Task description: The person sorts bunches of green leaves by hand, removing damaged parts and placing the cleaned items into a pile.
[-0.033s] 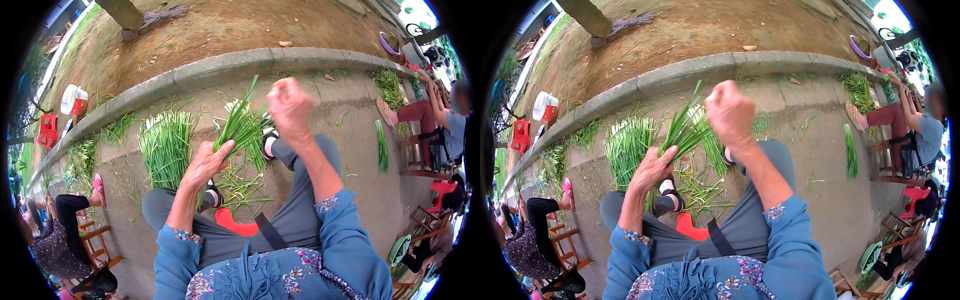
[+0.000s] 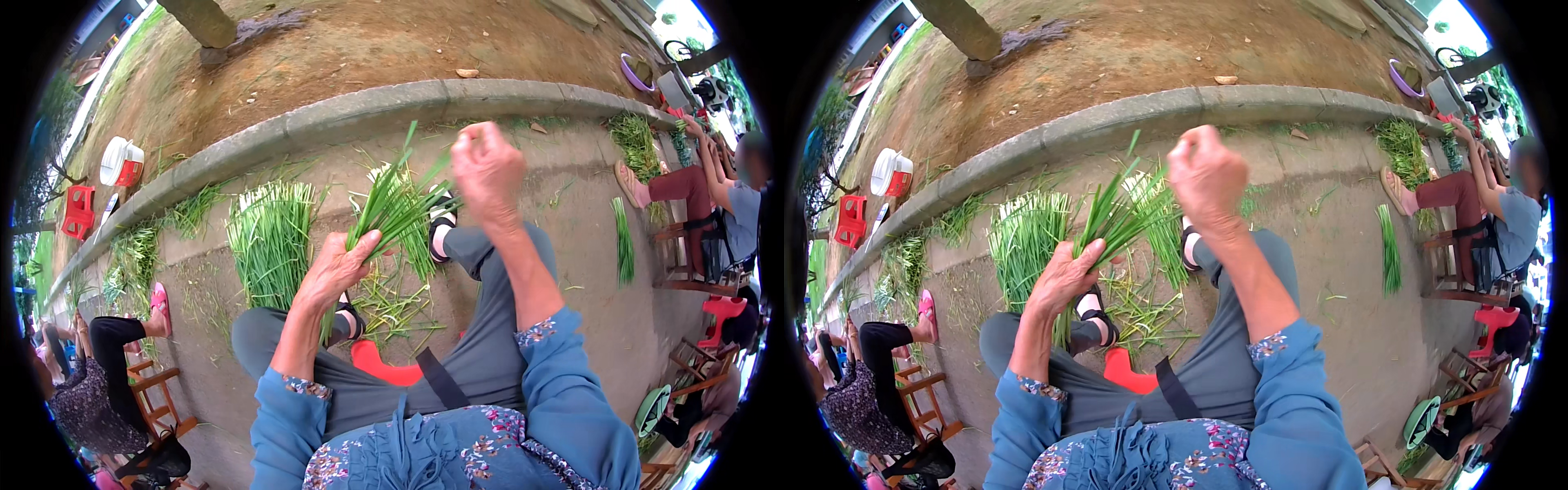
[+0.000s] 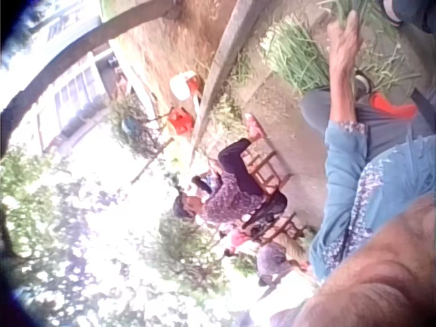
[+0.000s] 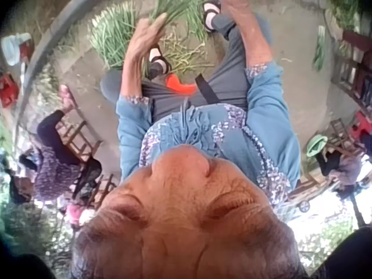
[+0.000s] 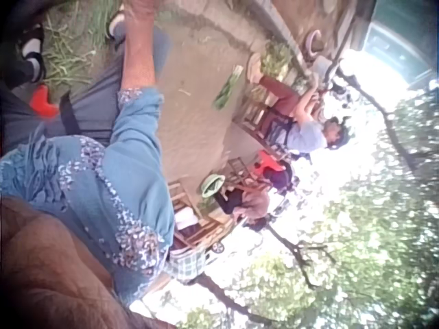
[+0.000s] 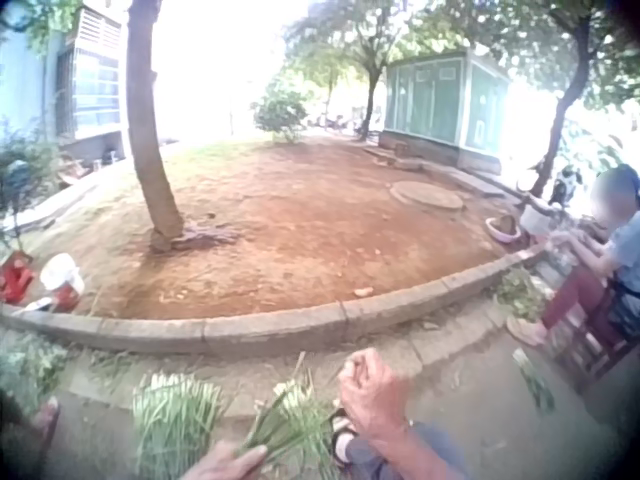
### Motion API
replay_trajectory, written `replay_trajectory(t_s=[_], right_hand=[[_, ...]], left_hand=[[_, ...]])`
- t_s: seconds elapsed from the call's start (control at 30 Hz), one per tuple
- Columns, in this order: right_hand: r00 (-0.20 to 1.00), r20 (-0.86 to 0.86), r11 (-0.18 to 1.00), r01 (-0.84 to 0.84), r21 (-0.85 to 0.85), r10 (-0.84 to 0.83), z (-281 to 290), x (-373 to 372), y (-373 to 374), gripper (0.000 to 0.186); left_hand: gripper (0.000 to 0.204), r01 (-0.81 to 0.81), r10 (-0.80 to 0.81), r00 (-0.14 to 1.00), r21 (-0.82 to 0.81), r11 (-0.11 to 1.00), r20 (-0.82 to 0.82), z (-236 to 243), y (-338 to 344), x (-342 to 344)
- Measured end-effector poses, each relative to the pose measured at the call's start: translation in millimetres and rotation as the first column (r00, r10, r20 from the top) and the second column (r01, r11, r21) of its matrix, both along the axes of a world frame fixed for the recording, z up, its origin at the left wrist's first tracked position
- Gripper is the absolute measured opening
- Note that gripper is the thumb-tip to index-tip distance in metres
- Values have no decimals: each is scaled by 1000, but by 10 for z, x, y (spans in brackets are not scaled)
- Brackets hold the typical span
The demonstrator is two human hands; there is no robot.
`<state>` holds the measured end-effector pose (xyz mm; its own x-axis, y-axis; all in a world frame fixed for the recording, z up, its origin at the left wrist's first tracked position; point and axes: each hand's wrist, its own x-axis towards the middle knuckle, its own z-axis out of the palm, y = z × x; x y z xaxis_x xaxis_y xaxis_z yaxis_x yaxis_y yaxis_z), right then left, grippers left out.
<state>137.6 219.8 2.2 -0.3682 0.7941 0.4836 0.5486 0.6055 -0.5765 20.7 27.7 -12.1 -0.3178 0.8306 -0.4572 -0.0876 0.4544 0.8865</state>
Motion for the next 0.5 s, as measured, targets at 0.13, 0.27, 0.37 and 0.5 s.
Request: replay_trajectory(t_s=[0.13,0.27,0.37,0.5], right_hand=[[956,257,990,144,10,-142,-34,266,328,7],[913,322,964,202,173,-249,-100,385,402,8],[898,278,883,203,424,-340,-114,409,420,10],[987,138,934,29,357,-84,157,244,113,10]], left_hand=[[41,-43,42,997,12,999,68,1,-56,-45],[41,-48,49,996,-15,999,78,84,-31,-32],[41,-28,29,997,-22,999,70,49,-23,-43],[41,-14,15,998,-20,1000,62,44,-21,-42]])
